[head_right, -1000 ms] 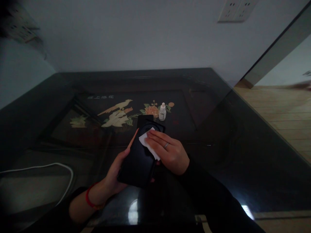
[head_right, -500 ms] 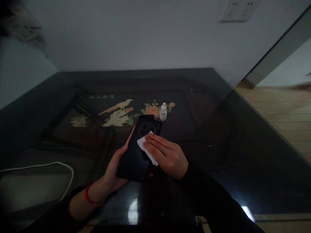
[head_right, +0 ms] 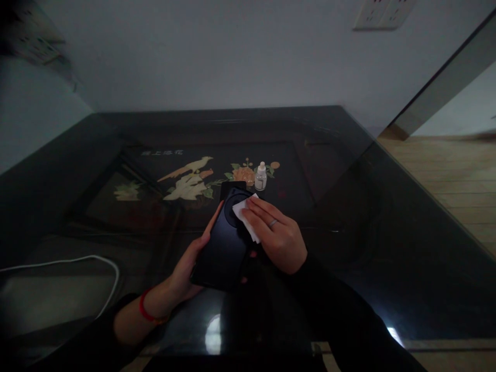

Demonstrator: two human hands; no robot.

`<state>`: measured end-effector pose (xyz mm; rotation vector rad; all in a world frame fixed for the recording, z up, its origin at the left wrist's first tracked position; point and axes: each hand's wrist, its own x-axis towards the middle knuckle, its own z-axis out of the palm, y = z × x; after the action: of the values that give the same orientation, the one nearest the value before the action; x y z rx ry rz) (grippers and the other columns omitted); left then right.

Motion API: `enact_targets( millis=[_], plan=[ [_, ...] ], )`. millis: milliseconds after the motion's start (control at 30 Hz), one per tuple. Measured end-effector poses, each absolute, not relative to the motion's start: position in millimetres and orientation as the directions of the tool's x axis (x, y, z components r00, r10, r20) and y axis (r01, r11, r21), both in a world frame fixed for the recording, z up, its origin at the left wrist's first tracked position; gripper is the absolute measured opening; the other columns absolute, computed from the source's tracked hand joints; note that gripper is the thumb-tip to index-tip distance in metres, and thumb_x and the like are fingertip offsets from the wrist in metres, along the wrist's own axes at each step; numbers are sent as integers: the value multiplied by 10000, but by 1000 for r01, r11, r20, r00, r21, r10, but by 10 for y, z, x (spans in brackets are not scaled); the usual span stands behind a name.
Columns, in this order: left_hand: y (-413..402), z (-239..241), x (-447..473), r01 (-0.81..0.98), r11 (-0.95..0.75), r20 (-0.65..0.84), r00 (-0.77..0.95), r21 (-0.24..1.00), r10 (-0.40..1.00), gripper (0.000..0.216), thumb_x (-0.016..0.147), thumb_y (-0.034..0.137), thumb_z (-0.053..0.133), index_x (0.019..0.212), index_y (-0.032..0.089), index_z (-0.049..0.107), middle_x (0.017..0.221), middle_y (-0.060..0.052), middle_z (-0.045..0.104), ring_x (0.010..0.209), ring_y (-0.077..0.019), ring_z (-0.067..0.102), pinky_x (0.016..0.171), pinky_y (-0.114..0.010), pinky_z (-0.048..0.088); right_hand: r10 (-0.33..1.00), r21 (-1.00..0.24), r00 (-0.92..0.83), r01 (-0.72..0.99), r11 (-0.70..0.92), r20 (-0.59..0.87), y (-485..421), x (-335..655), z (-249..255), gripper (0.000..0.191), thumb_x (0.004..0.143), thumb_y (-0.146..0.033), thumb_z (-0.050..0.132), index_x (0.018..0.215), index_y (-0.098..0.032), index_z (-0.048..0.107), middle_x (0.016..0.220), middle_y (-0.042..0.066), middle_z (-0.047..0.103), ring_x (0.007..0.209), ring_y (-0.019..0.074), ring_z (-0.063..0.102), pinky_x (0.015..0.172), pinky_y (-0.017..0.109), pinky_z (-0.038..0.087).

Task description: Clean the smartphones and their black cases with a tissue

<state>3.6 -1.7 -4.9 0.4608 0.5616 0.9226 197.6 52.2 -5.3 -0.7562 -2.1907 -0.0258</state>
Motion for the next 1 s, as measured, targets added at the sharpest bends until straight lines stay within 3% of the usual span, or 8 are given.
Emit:
enact_targets(
  millis=[133,300,500,733,900,1000],
  plan=[
    [13,-28,43,-625,481,-248,426,614,870,827,853,429,575,1489,453,46,1492,-101,404,1002,-321,655,698,-460,581,497,-208,-526,514,832,690,469,1975,-35,391,891,-18,470,1231,-137,622,1176,138,684,1169,240,608,979,396,550],
    [17,-35,59,-661,428,-265,337,616,903,771,848,393,591,1494,406,171,1525,-65,362,1109,-294,608,884,-471,536,426,-244,-606,362,900,671,411,1944,9,357,922,-58,444,1232,-126,609,1163,148,688,1170,223,607,940,383,573],
    [-14,-63,32,-621,502,-240,460,602,855,834,856,441,575,1487,456,30,1418,-117,493,1012,-342,657,710,-495,575,524,-266,-444,522,811,727,496,2005,-32,417,873,-25,489,1239,-174,622,1189,117,681,1171,245,607,975,425,549],
    [0,-42,44,-642,454,-284,356,619,890,843,843,430,594,1498,426,64,1483,-94,416,1056,-310,629,828,-486,552,499,-293,-549,422,858,671,413,1942,-58,410,873,3,464,1235,-131,603,1173,137,684,1171,215,603,950,386,565],
    [-12,-72,51,-603,495,-240,455,626,858,834,841,462,585,1478,481,47,1454,-111,432,1003,-337,649,713,-493,576,574,-348,-370,521,779,731,446,1962,-40,459,877,8,433,1256,-194,594,1193,103,677,1173,208,600,981,409,537],
    [-30,-97,64,-601,509,-208,499,616,841,800,854,461,567,1476,485,65,1429,-112,459,1006,-331,651,707,-476,576,568,-329,-354,546,771,743,483,1958,-46,436,876,2,439,1234,-178,611,1170,111,687,1165,213,606,980,404,536]
  ],
)
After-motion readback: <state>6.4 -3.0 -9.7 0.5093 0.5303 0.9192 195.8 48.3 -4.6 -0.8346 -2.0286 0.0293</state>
